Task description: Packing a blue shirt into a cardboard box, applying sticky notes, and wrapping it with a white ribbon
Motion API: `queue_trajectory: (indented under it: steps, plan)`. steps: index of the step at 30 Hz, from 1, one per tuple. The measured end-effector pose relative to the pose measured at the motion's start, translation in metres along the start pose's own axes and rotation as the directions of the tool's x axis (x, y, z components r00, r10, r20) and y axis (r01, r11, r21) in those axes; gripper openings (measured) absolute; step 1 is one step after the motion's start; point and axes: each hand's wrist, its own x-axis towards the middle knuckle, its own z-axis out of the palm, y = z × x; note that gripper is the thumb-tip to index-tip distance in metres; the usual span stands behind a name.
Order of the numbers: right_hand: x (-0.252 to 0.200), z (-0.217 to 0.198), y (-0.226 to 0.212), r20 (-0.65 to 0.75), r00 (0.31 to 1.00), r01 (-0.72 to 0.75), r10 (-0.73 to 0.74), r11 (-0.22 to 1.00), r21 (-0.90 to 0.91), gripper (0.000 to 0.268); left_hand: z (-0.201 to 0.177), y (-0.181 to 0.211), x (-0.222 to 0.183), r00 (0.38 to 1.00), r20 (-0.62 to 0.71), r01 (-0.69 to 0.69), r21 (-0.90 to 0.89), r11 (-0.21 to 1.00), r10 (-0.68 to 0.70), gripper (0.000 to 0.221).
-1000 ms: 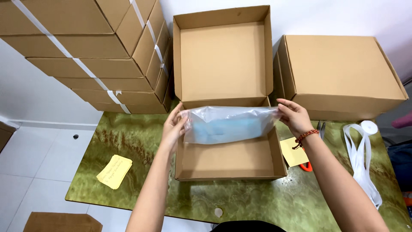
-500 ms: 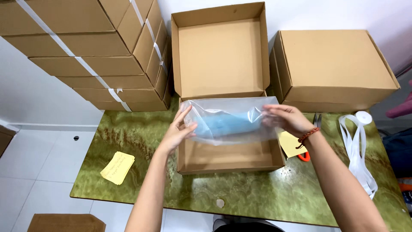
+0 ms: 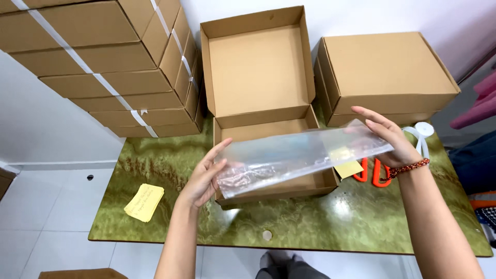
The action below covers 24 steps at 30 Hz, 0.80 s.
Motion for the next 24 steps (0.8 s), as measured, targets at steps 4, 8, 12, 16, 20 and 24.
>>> queue_trajectory:
  steps: [4, 8, 12, 16, 20, 24]
  plan:
    - [-0.012, -0.029, 0.022, -0.034, 0.999, 0.027, -0.026, 0.999, 0.031, 0.036, 0.013, -0.003, -0.018, 0.996, -0.082, 0.045, 0.098, 0.994, -0.037, 0.066]
    - [-0.030, -0.038, 0.031, -0.067, 0.996, 0.059, -0.052, 0.992, 0.112, 0.025, 0.023, -0.014, -0.039, 0.991, -0.126, -0.041, 0.090, 0.995, 0.052, 0.036]
    - [-0.065, -0.032, 0.035, -0.068, 0.993, 0.104, -0.092, 0.972, 0.212, 0.031, 0.022, -0.047, -0.056, 0.972, -0.211, -0.095, 0.037, 0.995, 0.101, 0.018]
    - [-0.105, -0.020, 0.041, -0.103, 0.993, 0.081, -0.059, 0.973, 0.217, 0.022, 0.047, -0.068, -0.092, 0.958, -0.268, -0.115, -0.041, 0.993, 0.100, 0.016]
    - [-0.130, -0.008, 0.050, -0.160, 0.987, 0.068, -0.021, 0.955, 0.288, 0.030, 0.066, -0.086, -0.124, 0.927, -0.366, -0.100, -0.036, 0.994, 0.080, 0.021]
    - [-0.153, 0.021, 0.059, -0.214, 0.976, 0.115, -0.045, 0.939, 0.325, 0.051, 0.056, -0.125, -0.139, 0.909, -0.401, -0.093, 0.067, 0.993, 0.112, 0.033]
